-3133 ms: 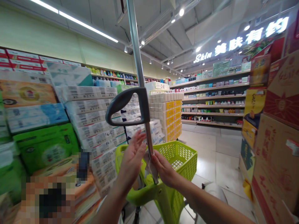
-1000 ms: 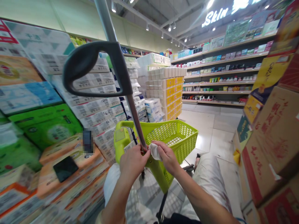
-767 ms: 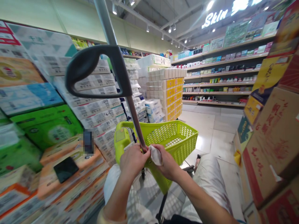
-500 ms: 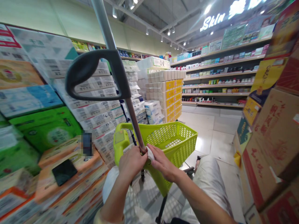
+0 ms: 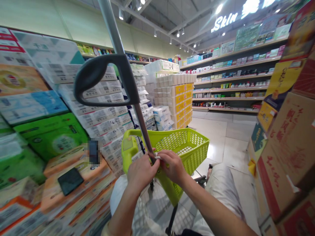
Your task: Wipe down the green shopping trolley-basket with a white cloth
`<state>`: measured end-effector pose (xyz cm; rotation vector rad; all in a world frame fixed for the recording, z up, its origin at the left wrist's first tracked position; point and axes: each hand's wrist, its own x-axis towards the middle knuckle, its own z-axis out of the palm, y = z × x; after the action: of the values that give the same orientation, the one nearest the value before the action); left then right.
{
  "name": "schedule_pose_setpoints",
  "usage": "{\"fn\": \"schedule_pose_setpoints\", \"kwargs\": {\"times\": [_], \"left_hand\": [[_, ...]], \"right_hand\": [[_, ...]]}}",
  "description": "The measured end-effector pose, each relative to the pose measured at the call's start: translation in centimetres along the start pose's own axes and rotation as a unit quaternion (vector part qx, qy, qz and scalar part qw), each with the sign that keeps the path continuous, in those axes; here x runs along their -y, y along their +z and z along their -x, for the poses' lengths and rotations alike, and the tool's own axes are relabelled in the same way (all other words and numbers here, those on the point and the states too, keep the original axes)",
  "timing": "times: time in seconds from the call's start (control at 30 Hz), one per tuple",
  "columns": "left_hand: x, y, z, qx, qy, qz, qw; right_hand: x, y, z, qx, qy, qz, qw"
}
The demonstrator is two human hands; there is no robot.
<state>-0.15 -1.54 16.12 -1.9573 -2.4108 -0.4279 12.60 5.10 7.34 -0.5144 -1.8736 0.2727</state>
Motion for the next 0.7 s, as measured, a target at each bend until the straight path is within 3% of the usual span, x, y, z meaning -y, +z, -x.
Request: {"fn": "schedule_pose_setpoints", "kwargs": {"times": [0.2,0.43,0.7], "left_hand": [[-0.1,-0.5,0.0,0.012,-0.007,0.015,1.0],[0.1,0.0,-0.3,0.002,-0.013,0.011,1.0],[0.0,-0.2,-0.7,0.029,-0.023,0.009,0.999]], "right_hand": [[0.7,0.3,3.0,0.036,0.037,0.006,0.999],[0.4,0.5,3.4,0.052,0.067,0.01,0.996],[0.3,0.7,3.7,0.003,0.136,-0.041,0.99]]}}
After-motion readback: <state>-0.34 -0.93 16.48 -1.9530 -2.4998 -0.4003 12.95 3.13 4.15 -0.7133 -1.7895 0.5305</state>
